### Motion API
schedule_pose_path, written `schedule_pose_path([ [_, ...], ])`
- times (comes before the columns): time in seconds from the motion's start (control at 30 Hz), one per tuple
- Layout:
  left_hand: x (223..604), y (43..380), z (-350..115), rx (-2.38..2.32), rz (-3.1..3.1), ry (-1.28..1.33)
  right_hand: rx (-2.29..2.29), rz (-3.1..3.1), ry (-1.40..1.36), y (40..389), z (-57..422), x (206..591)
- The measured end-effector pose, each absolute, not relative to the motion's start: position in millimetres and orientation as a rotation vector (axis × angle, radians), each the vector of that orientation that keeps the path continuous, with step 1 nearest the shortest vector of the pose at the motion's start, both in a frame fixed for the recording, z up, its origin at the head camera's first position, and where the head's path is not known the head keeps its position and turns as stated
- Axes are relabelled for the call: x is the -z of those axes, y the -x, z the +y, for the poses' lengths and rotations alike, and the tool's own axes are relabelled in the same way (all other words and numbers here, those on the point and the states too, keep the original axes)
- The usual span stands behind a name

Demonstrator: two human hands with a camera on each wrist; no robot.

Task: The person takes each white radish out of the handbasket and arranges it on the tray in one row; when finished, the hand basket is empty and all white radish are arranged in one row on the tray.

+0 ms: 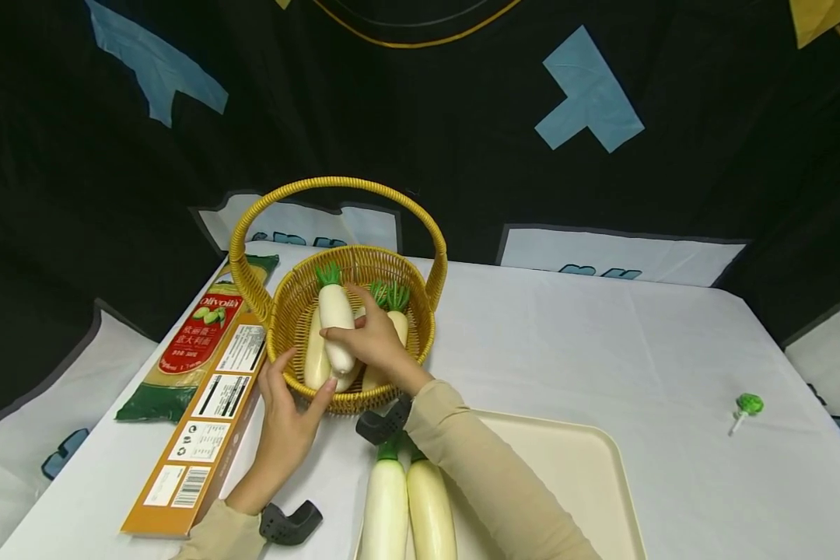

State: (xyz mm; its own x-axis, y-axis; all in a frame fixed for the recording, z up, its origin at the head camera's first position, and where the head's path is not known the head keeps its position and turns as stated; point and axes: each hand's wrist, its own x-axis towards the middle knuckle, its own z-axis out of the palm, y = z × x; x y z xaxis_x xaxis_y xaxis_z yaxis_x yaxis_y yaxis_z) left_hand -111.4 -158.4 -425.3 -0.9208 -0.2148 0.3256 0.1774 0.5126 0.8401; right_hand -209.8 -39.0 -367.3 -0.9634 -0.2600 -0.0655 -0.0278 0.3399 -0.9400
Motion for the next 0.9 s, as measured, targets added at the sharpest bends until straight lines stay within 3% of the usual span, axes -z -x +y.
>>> schedule_pose_path([
  [0.9, 426, 112, -159, 1.378, -2.354, -0.03, 2.04, 1.778, 0.145, 206, -22, 359],
])
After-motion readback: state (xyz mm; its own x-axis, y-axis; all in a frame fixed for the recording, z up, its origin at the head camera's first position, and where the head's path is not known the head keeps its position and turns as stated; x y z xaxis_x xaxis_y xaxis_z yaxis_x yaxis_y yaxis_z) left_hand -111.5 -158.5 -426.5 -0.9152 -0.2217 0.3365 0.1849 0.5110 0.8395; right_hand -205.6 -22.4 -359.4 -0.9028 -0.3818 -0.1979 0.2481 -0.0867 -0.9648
